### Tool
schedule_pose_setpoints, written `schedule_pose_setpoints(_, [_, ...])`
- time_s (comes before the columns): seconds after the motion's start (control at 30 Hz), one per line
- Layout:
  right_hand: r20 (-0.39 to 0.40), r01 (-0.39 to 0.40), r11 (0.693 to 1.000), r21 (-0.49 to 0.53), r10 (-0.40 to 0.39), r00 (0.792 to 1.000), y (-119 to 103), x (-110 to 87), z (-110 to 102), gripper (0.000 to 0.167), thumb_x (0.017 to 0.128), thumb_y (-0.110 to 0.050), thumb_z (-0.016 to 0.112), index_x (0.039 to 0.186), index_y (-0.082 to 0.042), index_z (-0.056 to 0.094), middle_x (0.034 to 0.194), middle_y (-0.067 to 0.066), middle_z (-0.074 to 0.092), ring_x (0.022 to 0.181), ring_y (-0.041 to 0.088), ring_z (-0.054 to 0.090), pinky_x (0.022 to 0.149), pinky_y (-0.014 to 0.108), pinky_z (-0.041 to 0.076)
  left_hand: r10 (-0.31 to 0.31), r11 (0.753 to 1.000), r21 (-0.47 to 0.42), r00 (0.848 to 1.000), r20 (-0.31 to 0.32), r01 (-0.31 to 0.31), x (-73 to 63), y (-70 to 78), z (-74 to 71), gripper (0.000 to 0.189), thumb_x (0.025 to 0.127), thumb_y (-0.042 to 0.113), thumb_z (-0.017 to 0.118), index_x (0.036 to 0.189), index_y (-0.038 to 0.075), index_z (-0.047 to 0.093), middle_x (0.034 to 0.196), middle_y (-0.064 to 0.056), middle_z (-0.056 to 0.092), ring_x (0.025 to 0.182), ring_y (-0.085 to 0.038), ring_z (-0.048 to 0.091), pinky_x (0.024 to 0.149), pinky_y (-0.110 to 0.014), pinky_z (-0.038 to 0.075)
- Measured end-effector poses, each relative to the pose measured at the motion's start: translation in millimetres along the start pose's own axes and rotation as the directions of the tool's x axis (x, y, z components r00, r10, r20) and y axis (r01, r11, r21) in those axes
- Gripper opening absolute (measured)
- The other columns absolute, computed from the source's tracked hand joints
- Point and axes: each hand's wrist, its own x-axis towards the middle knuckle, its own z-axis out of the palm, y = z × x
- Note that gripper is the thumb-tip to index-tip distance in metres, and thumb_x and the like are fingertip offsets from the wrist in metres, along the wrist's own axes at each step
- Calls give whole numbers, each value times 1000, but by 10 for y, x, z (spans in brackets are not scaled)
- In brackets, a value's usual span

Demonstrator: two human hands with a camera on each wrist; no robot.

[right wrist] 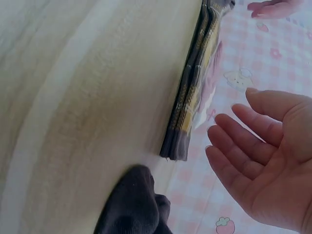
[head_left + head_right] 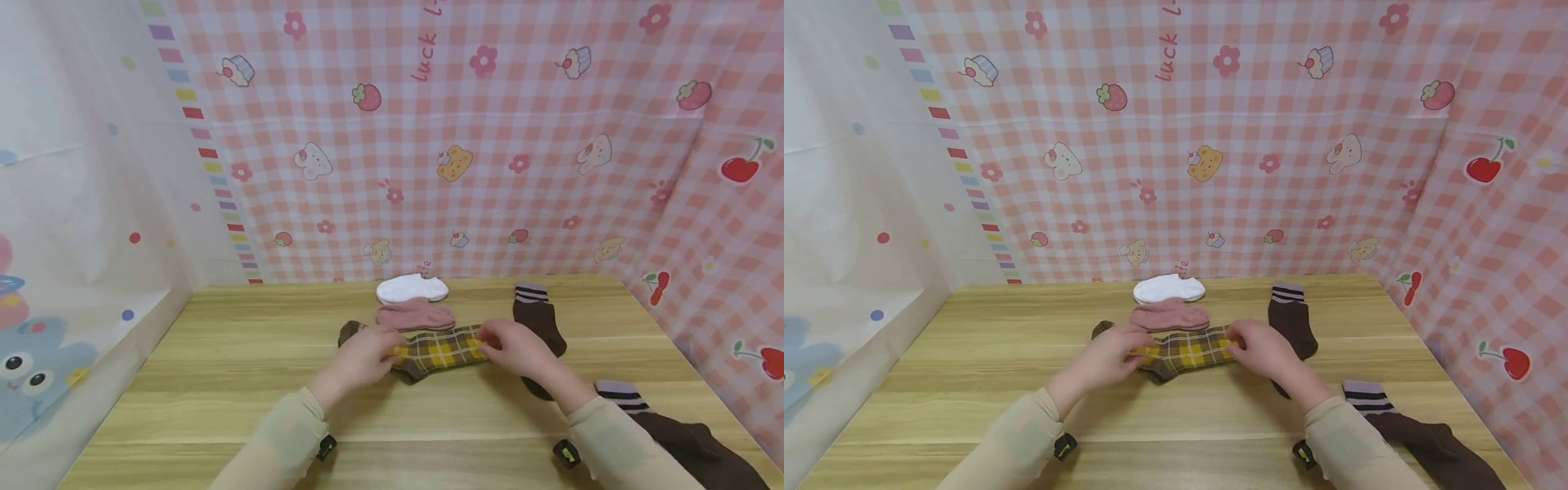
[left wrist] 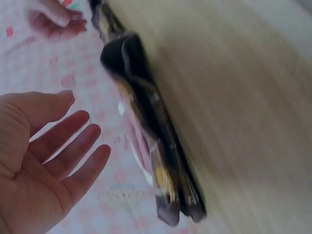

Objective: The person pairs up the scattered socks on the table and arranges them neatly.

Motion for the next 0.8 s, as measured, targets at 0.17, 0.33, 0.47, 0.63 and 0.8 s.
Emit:
schedule_pose_setpoints(0.17, [27,79,997,0,-79,997,0,11,58,17,90,-12,72,104,-3,71,99,6,70,88,22,65,78,43,53,87,995,48,991,98,-92,11,56,112,24,83,0,74,107,5,72,109,-7,69,105,-21,64,96,-33,49])
schedule_pose_setpoints(0.33, [44,146,989,-17,-146,988,7,14,91,18,90,-12,73,105,-2,71,99,8,71,89,23,66,78,42,54,82,992,76,983,167,-96,-22,90,201,29,84,4,74,113,6,71,120,-9,67,114,-24,61,102,-34,46])
schedule_pose_setpoints(0.47, [71,164,986,-30,-162,984,10,12,106,20,90,-13,73,107,-2,70,101,8,70,92,24,66,79,42,54,80,991,95,981,178,-98,-49,113,237,30,84,7,75,113,7,71,116,-7,67,109,-22,62,99,-33,47])
schedule_pose_setpoints(0.63, [116,171,984,-43,-165,980,22,14,132,22,90,-13,72,109,-2,69,104,8,69,96,25,65,84,44,53,72,985,140,979,190,-100,-75,126,258,25,85,11,75,110,8,72,106,-4,66,100,-20,63,93,-32,50])
schedule_pose_setpoints(0.8, [138,196,979,-61,-186,973,48,23,161,22,90,-13,72,109,-2,70,105,8,68,97,25,64,83,42,53,68,980,169,975,211,-105,-97,132,253,16,86,14,74,102,10,73,104,-3,65,98,-20,62,93,-32,50])
